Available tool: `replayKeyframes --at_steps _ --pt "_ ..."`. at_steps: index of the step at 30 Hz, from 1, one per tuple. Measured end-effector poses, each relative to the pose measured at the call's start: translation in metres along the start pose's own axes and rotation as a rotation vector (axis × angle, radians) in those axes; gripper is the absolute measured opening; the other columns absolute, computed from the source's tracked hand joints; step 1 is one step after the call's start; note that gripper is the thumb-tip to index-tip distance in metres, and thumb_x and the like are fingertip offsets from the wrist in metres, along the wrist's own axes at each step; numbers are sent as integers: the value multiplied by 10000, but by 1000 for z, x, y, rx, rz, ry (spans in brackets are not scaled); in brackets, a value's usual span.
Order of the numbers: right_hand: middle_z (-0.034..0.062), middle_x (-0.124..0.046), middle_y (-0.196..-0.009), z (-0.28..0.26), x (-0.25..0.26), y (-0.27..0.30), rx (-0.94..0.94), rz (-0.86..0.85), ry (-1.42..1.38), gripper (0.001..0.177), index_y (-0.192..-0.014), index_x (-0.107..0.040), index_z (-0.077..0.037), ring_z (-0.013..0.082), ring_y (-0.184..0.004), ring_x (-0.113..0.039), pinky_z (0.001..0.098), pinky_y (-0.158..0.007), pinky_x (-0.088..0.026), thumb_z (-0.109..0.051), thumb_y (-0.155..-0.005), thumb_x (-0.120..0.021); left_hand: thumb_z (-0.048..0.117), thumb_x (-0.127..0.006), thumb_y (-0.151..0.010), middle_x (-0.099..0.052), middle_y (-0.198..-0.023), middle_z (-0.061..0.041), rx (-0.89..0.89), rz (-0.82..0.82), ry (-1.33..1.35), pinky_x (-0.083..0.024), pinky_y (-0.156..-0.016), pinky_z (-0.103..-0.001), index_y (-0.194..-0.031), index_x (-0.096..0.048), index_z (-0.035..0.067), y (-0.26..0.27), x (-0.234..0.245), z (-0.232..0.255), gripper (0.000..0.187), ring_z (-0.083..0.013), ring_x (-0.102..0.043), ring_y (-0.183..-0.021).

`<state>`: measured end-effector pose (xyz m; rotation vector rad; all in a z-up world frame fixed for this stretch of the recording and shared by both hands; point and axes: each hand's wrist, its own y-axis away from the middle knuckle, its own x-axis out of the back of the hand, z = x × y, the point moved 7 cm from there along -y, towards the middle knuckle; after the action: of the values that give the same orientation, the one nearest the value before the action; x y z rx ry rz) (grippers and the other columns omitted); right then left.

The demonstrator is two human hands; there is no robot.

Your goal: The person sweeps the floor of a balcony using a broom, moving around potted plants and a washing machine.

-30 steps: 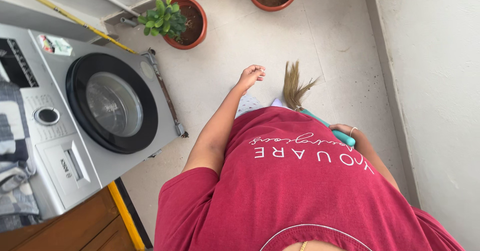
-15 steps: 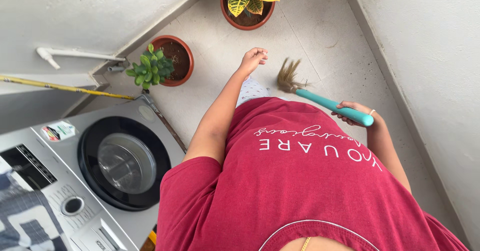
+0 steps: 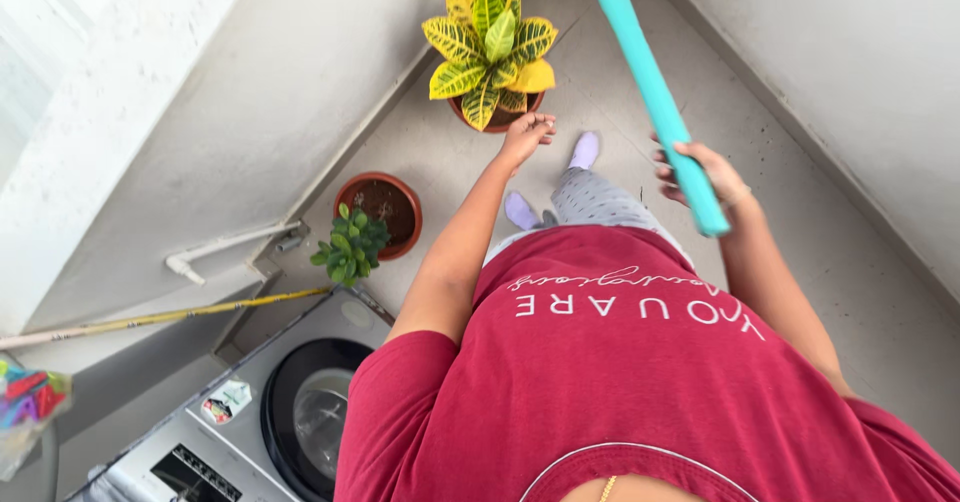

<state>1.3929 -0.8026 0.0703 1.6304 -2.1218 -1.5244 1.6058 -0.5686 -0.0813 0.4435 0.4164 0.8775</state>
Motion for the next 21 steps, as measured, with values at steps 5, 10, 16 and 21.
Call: replayKeyframes --at_steps 5,10,16,21 --pt "20 -551 -732 -6 6 -171 -302 197 221 381 -1054 -562 -119 127 -573 -522 303 -509 -460 -495 -993 -569 175 -627 -994 -714 -1114 -74 -40 -14 39 -600 -857 -308 -1208 -668 -2 -23 -15 46 280 -159 -707 -998" --pt "4 -578 -711 -50 5 -200 -144 86 313 340 -1002 -561 -74 99 -543 -539 290 -486 -450 -401 -1011 -656 231 -633 -997 -735 -1099 -73 14 144 -6 -552 -871 -305 -1251 -674 62 -21 37 82 309 -159 -699 -957" --pt "131 -671 -743 -87 95 -108 -29 427 1012 515 -1222 -531 -28 237 -585 -680 390 -584 -561 -478 -977 -569 340 -613 -969 -741 -1143 9 161 235 -12 -453 -826 -282 -1247 -670 177 -18 47 78 327 -84 -683 -963" --pt "207 -744 -811 -101 152 -108 -202 580 1122 640 -1135 -648 56 294 -677 -743 430 -703 -590 -567 -1005 -580 336 -623 -993 -740 -1125 0 225 122 -79 -427 -795 -325 -1242 -671 156 -51 24 87 310 -109 -667 -955"
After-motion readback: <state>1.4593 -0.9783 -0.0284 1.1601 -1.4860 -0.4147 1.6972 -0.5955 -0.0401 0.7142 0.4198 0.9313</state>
